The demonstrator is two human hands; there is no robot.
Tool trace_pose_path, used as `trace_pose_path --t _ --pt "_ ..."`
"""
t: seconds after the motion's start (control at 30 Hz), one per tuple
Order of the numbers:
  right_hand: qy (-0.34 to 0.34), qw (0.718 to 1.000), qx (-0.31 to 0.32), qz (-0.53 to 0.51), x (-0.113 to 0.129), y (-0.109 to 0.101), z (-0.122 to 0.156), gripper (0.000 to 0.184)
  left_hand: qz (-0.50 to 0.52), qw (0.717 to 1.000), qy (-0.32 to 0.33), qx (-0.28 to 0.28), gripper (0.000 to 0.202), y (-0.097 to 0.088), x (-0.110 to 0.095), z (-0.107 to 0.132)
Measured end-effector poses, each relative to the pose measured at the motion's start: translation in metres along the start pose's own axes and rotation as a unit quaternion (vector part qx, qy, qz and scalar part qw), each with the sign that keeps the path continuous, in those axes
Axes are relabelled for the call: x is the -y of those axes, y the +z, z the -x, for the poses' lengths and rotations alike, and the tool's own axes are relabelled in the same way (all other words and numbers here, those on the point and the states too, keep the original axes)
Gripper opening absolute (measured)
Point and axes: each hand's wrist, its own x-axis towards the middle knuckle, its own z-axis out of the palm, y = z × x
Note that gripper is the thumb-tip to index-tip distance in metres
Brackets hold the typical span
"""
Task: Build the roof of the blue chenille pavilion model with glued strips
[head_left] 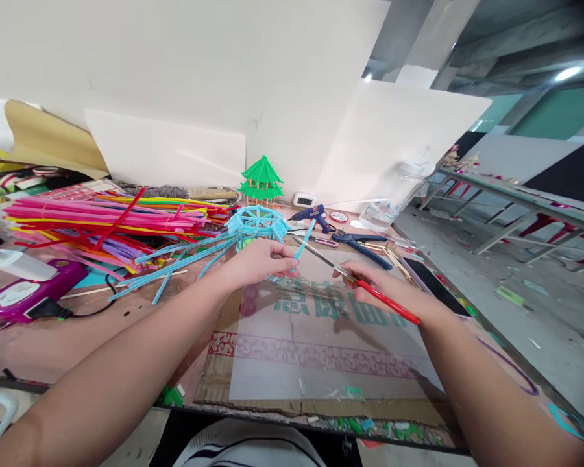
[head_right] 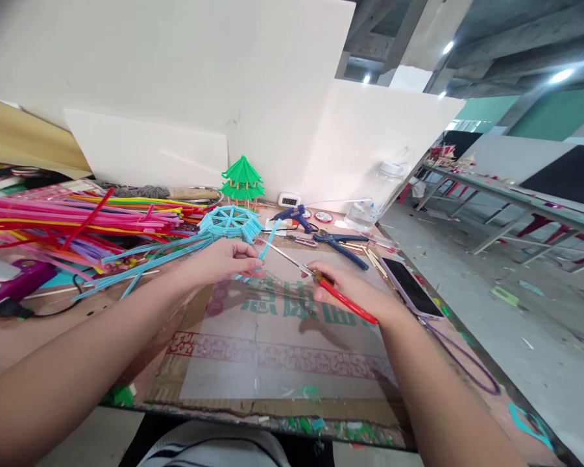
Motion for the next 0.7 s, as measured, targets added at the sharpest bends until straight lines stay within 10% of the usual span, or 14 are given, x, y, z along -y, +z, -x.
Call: trace_pose_path --t 0.7 --pt "-0.003 0.994 0.068 -0.090 0.008 0.012 -0.003 0.041 0.001 1.000 -0.019 0.008 0.017 0.005 -0.005 0.003"
